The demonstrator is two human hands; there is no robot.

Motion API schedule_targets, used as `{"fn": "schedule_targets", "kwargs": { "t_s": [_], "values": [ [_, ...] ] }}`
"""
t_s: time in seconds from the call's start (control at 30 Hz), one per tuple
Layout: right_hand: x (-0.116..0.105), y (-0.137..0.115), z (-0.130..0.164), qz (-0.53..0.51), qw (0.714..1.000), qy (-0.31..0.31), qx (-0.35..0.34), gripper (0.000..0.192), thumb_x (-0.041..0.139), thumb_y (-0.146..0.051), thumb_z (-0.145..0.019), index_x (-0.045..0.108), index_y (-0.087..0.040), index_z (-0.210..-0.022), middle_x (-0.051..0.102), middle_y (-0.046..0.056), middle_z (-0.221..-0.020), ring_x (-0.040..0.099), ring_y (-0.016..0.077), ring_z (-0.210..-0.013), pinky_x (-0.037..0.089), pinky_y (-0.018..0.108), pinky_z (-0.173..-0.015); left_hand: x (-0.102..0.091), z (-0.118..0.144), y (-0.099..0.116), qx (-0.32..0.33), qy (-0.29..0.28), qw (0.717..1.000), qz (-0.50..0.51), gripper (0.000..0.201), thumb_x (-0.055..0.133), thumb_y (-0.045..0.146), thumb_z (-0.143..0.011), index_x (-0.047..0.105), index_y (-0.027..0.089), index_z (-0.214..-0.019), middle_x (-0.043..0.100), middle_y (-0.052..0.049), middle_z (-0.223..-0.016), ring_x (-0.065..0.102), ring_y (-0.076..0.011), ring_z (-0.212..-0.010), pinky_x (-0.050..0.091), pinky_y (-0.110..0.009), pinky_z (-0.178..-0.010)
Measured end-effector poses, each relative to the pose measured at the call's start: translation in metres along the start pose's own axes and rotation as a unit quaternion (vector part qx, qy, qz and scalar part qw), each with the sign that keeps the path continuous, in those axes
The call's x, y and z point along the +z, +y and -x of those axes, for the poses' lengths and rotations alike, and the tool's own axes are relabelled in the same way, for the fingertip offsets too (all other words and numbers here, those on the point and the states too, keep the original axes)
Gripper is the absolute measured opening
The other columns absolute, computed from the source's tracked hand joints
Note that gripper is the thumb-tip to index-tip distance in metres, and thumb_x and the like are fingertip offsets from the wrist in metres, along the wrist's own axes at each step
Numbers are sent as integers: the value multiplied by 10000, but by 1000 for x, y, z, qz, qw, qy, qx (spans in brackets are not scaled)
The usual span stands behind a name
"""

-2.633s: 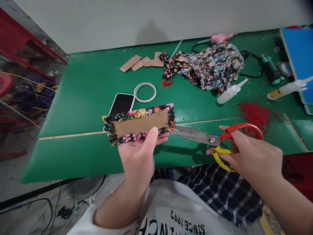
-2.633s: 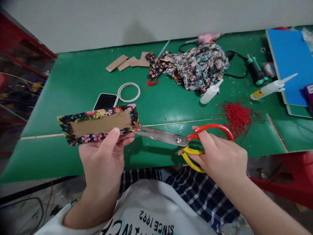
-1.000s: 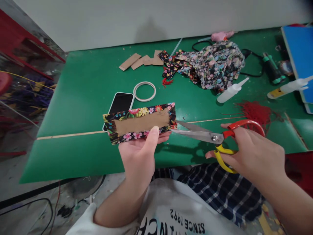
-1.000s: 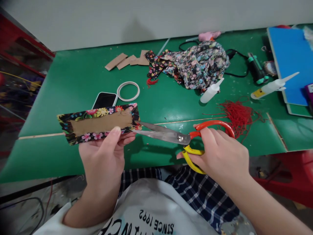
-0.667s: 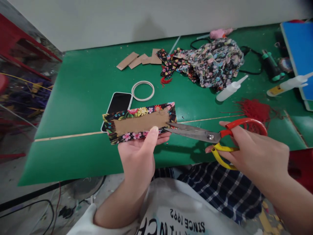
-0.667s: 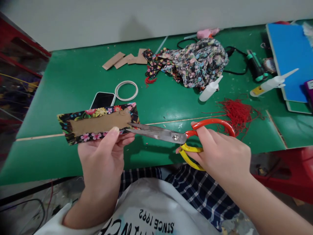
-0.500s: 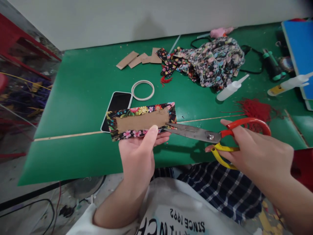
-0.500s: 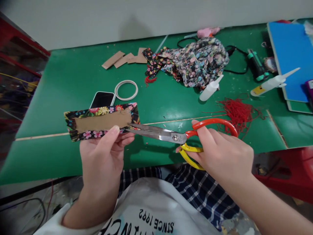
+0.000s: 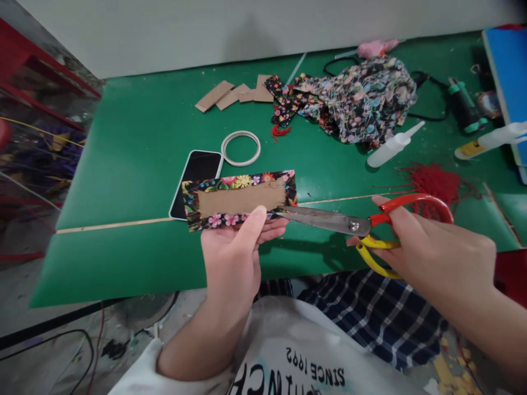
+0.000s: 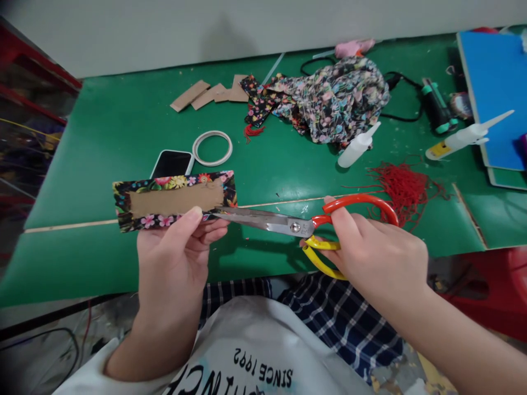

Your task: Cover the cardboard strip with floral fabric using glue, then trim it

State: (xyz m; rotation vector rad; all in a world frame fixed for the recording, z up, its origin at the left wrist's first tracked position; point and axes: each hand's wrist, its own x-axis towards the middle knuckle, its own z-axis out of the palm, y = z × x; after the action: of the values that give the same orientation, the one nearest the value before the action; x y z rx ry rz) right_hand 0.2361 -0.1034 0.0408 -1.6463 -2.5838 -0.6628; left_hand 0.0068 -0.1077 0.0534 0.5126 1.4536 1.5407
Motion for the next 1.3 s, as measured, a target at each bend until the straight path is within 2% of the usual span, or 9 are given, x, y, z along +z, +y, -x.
{"fn": "schedule_targets", "kwargs": {
  "t_s": [0.13, 0.27, 0.5, 0.57, 0.7, 0.83, 0.93, 1.1, 1.3],
  "values": [
    [1, 1, 0, -3, 1000, 2, -14, 466, 497, -417, -811, 571, -162, -1194, 569, 35, -533, 508, 169, -485, 179, 278, -460, 0, 0, 0, -1, 2, 1000, 0, 73, 679, 215, -723, 647, 157, -754, 675, 22, -645, 674, -129, -548, 556, -192, -522],
    [5, 1, -1, -20, 1000, -8, 19, 380, 474, -396, -827, 628, -179, -1098, 556, 27, -486, 504, 173, -457, 161, 276, -462, 1, -1, -3, 4, -10, 1000, 10, 66, 687, 200, -719, 656, 153, -753, 685, 17, -655, 676, -126, -553, 557, -183, -525],
    [19, 4, 2, -146, 987, 5, 68, 478, 457, -544, -802, 605, -163, -1050, 585, -9, -514, 503, 126, -388, 257, 214, -406, -3, -5, -3, 16, -13, 1000, -4, 130, 697, 239, -712, 660, 130, -773, 702, -24, -690, 683, -158, -566, 563, -216, -524],
    [19, 2, 1, -114, 991, 13, 69, 548, 436, -602, -786, 602, -124, -997, 585, 20, -537, 542, 160, -445, 256, 230, -414, -3, -5, -3, 20, -12, 1000, -2, 125, 701, 240, -711, 661, 134, -765, 702, -20, -692, 685, -157, -574, 563, -212, -527],
    [13, -2, -1, -75, 997, 33, 12, 615, 434, -658, -758, 610, -88, -909, 607, 73, -604, 573, 197, -554, 250, 258, -455, -4, -1, -5, 41, 4, 999, -7, 128, 712, 243, -709, 660, 135, -753, 693, -5, -673, 682, -149, -570, 570, -212, -537],
    [7, -3, -2, -60, 997, 57, -11, 537, 390, -573, -825, 638, -99, -872, 584, 59, -540, 527, 172, -497, 217, 271, -463, -3, 2, -7, 72, 17, 997, -10, 119, 714, 236, -717, 664, 143, -773, 695, 9, -681, 673, -131, -555, 578, -212, -550],
    [6, -3, -1, -48, 997, 67, -10, 535, 389, -550, -838, 650, -96, -943, 581, 53, -522, 513, 165, -485, 205, 271, -465, -3, 3, -7, 85, 24, 996, -10, 115, 712, 237, -725, 665, 145, -774, 697, 9, -684, 678, -131, -567, 579, -206, -548],
    [10, -2, 2, -15, 995, 95, 3, 550, 445, -565, -811, 657, -94, -999, 542, 30, -480, 494, 153, -482, 195, 271, -469, -4, 2, -7, 72, 13, 997, -2, 101, 711, 223, -729, 671, 152, -787, 701, 10, -702, 686, -131, -585, 579, -192, -547],
    [11, 1, 2, 21, 993, 117, -14, 437, 539, -499, -778, 661, -120, -961, 483, -16, -431, 448, 115, -430, 195, 257, -445, -4, 1, -8, 76, 12, 997, 5, 91, 713, 220, -733, 673, 156, -783, 704, 16, -700, 688, -126, -587, 579, -181, -549]
  ]
}}
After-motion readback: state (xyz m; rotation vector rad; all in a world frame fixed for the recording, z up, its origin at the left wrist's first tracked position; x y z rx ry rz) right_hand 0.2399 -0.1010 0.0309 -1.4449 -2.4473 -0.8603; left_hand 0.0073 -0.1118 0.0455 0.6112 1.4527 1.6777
